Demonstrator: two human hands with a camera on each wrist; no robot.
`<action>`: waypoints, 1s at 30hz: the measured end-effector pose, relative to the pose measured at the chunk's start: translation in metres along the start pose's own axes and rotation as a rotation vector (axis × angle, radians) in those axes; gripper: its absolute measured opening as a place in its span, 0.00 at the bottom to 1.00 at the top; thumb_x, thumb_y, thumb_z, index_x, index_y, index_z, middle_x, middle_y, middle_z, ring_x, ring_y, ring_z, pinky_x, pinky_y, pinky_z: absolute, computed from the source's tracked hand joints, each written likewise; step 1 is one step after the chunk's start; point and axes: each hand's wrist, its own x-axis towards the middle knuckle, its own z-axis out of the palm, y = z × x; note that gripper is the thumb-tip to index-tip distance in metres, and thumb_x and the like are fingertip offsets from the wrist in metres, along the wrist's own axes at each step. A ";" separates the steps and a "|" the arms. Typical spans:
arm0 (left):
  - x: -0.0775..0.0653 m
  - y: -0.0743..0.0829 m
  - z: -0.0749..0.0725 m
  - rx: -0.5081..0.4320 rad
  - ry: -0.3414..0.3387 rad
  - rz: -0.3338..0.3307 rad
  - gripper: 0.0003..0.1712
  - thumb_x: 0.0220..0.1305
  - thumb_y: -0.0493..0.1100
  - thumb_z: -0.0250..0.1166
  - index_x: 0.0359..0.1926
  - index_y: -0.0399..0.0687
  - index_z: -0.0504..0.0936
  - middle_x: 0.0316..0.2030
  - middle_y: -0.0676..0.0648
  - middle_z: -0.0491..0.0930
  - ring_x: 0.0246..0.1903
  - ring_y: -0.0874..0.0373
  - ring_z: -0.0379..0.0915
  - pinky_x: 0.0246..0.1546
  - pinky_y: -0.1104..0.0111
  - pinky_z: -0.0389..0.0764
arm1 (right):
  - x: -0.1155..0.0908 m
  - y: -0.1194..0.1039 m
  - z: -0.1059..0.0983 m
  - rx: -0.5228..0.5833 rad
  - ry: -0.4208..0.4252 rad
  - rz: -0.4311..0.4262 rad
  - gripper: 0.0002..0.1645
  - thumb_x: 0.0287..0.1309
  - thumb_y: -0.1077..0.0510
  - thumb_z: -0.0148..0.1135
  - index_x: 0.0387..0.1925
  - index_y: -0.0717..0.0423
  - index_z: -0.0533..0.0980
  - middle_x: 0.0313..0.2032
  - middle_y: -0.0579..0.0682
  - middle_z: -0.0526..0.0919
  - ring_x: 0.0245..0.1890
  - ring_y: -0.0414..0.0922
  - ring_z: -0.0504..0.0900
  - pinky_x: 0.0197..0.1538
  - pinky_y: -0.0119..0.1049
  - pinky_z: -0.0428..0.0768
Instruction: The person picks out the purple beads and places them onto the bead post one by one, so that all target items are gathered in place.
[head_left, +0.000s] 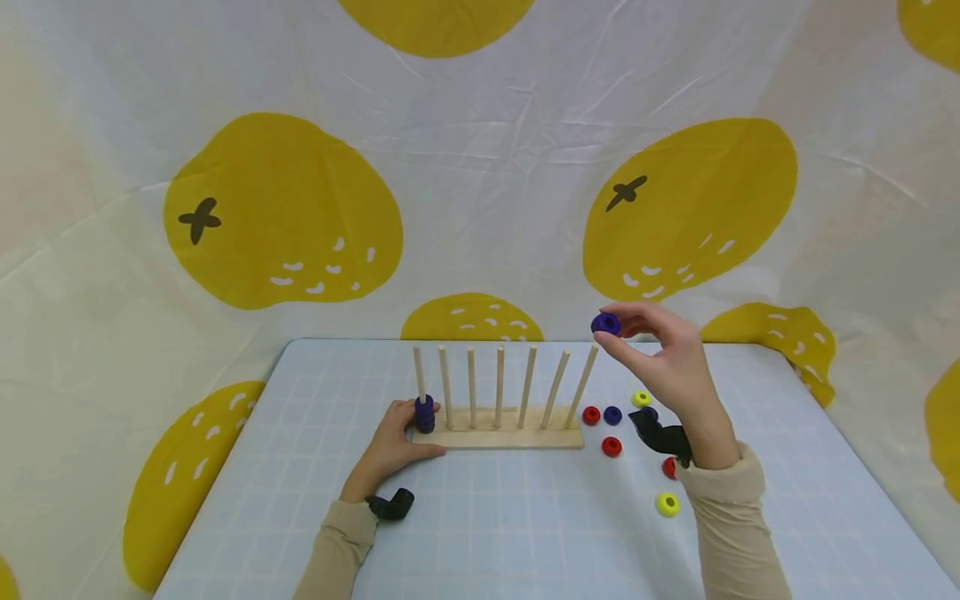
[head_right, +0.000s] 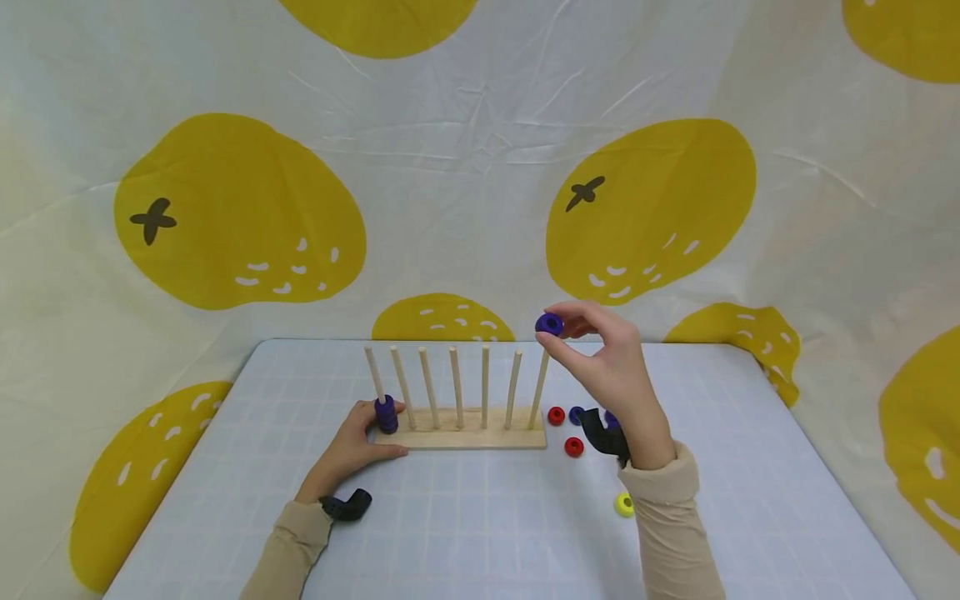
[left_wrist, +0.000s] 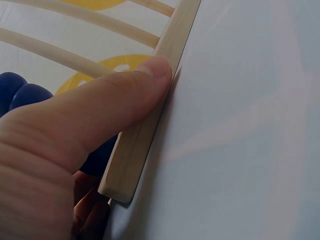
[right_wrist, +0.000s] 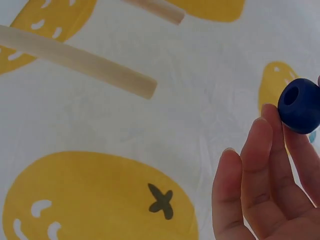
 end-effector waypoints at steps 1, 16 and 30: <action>0.000 0.000 0.000 0.000 0.000 0.001 0.40 0.39 0.50 0.85 0.57 0.51 0.82 0.53 0.53 0.80 0.51 0.55 0.65 0.55 0.53 0.68 | 0.002 -0.002 0.001 -0.001 -0.001 0.004 0.22 0.48 0.74 0.73 0.47 0.58 0.83 0.37 0.50 0.85 0.36 0.38 0.80 0.46 0.27 0.77; 0.002 -0.004 0.001 0.000 0.005 0.012 0.41 0.39 0.52 0.84 0.58 0.52 0.82 0.54 0.54 0.80 0.51 0.55 0.65 0.55 0.53 0.68 | 0.026 -0.019 0.018 0.091 -0.016 -0.105 0.23 0.50 0.76 0.70 0.50 0.61 0.82 0.38 0.51 0.83 0.35 0.40 0.80 0.43 0.27 0.78; 0.001 -0.004 0.001 -0.010 0.005 0.016 0.40 0.38 0.50 0.85 0.57 0.52 0.82 0.54 0.53 0.80 0.50 0.55 0.65 0.55 0.53 0.68 | 0.048 -0.035 0.035 0.168 -0.062 -0.158 0.23 0.54 0.74 0.68 0.52 0.60 0.82 0.40 0.51 0.83 0.34 0.43 0.79 0.42 0.30 0.79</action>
